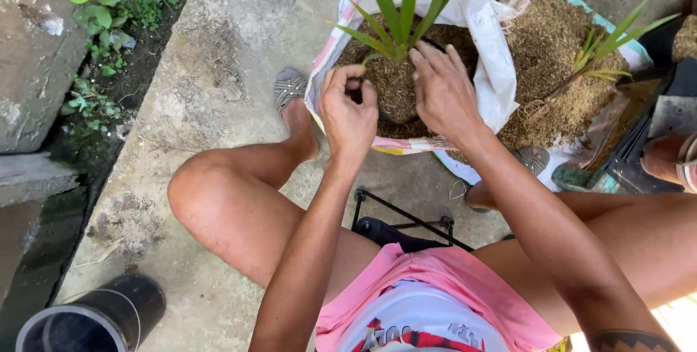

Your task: Filling a planting bag with soil and mulch around a young plant using hands.

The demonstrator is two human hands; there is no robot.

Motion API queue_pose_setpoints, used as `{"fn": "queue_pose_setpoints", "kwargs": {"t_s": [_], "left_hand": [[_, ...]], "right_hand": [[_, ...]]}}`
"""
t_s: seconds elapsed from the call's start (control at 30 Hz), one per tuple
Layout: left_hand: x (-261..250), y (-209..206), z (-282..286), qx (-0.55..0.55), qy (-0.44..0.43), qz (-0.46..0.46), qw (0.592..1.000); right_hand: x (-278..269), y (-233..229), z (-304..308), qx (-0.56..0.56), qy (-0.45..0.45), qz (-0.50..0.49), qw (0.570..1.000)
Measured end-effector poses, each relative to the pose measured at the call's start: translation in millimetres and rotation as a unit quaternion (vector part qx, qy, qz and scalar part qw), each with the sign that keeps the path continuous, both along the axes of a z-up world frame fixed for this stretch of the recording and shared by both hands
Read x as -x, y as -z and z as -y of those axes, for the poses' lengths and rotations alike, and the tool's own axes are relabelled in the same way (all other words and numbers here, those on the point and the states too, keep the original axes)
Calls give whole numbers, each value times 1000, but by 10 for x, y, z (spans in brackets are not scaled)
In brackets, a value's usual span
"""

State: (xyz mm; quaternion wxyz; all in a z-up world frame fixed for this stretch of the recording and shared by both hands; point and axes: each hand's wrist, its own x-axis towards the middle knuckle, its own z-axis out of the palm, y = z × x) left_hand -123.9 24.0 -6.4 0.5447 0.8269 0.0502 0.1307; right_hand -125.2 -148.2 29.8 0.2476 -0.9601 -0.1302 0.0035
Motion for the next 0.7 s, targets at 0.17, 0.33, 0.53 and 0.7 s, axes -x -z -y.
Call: {"fn": "queue_pose_setpoints", "kwargs": {"t_s": [0.17,0.33,0.53,0.7], "left_hand": [[-313,-78,29,-83,73,-65,992],[-669,161,82,-258,146,-88,951],[-777,244,49,-247,171,-102,949],[-865,254,23,-226,164,-115,953]], "right_hand": [[-211,461,291,23,-45,24,998],[-405,382,341,60,-133,43,988],[-640,108,210,-34,-230,65,971],[-884,358,282,51,-230,-49,971]]}}
